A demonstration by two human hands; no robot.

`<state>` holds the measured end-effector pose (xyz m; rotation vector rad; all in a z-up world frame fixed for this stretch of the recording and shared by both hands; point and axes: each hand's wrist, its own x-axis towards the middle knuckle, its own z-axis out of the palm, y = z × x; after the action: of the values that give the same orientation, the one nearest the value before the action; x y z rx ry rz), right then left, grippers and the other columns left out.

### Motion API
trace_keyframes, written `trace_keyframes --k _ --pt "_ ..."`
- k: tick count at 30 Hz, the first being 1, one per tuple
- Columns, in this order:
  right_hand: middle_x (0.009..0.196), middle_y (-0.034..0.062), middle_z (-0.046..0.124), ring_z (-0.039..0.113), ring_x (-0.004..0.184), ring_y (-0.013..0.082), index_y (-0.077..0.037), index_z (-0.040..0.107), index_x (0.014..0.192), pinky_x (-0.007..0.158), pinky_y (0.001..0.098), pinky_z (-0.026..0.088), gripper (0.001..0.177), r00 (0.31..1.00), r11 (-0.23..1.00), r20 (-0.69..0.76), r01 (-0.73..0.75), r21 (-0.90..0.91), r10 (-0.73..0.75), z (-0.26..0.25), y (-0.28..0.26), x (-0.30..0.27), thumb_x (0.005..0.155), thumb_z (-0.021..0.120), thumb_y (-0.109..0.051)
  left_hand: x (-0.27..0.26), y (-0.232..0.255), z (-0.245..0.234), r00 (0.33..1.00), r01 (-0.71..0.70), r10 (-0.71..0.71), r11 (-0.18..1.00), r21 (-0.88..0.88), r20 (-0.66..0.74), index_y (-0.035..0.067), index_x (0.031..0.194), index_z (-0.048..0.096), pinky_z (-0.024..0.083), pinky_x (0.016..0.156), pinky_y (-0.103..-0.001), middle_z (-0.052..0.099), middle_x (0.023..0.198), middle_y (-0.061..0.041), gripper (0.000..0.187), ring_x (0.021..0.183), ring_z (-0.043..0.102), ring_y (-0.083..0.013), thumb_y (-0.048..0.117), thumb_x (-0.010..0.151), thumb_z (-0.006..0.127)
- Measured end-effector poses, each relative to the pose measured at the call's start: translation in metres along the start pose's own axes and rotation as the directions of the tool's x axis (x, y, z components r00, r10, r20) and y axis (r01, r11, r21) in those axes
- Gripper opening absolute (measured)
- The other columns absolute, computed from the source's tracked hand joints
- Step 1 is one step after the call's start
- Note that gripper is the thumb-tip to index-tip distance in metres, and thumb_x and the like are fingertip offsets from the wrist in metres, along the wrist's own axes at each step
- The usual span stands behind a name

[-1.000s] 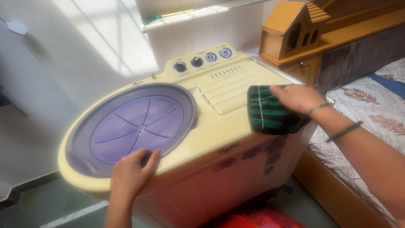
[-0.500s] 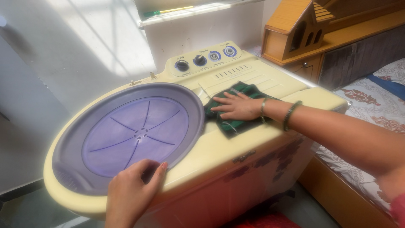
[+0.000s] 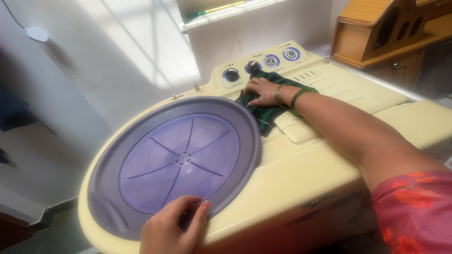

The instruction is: The person wipes the top surface and control panel of a washing machine with a cloth, then cleans both sides of a circular purple lid while sitting on the floor.

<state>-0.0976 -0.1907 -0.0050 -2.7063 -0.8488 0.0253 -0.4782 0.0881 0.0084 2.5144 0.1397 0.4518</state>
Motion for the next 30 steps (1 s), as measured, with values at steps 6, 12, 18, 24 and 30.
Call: trace_keyframes --k 6,12,18,24,30 --pt "0.155 0.0001 0.039 0.028 0.149 0.0252 -0.030 0.053 0.141 0.124 0.0415 0.026 0.054 0.999 0.997 0.025 -0.022 -0.076 0.024 0.000 0.002 0.002 0.090 0.063 -0.043 0.003 0.003 0.002 0.999 0.025 -0.026 1.000 -0.015 -0.028 0.019 0.098 0.082 0.061 0.067 -0.031 0.082 0.079 -0.002 0.033 0.070 0.081 -0.0153 0.045 0.080 0.077" --pt "0.172 -0.0067 0.000 -0.005 0.158 0.0229 -0.041 0.017 0.161 0.127 0.0487 0.001 0.070 0.987 0.930 0.128 -0.042 -0.365 0.095 0.016 -0.018 -0.023 0.096 0.043 -0.046 -0.005 0.015 -0.008 0.996 0.081 -0.081 0.997 -0.021 -0.026 0.015 0.098 0.082 0.058 0.065 -0.035 0.080 0.074 -0.007 0.032 0.066 0.076 -0.0203 0.043 0.084 0.073" --pt "0.174 -0.0031 -0.005 -0.009 0.160 0.0240 -0.040 0.018 0.163 0.129 0.0475 0.000 0.068 0.955 0.905 0.251 -0.036 -0.424 0.156 0.025 -0.029 -0.055 0.099 0.039 -0.048 -0.008 0.017 -0.010 0.992 0.124 -0.124 0.992 -0.003 -0.037 0.015 0.099 0.082 0.056 0.068 -0.037 0.078 0.076 -0.009 0.034 0.071 0.074 -0.0241 0.043 0.084 0.071" --pt "0.174 -0.0036 -0.006 -0.005 0.160 0.0253 -0.039 0.018 0.162 0.127 0.0492 0.005 0.068 0.956 0.937 0.286 0.032 -0.347 0.073 0.016 0.006 -0.111 0.099 0.032 -0.060 -0.013 0.019 -0.008 0.986 0.168 -0.166 0.984 0.055 -0.034 0.018 0.100 0.082 0.056 0.074 -0.038 0.079 0.083 -0.008 0.035 0.080 0.075 -0.0248 0.046 0.085 0.069" --pt "0.172 0.0007 -0.009 -0.005 0.159 0.0264 -0.035 0.008 0.164 0.126 0.0512 0.006 0.073 0.935 0.892 0.150 -0.247 -0.380 0.323 -0.023 0.111 -0.184 0.100 0.017 -0.067 -0.013 0.016 -0.004 0.984 0.176 -0.172 0.981 0.088 -0.044 0.018 0.099 0.082 0.056 0.076 -0.039 0.080 0.087 -0.006 0.035 0.085 0.075 -0.0260 0.048 0.086 0.067"
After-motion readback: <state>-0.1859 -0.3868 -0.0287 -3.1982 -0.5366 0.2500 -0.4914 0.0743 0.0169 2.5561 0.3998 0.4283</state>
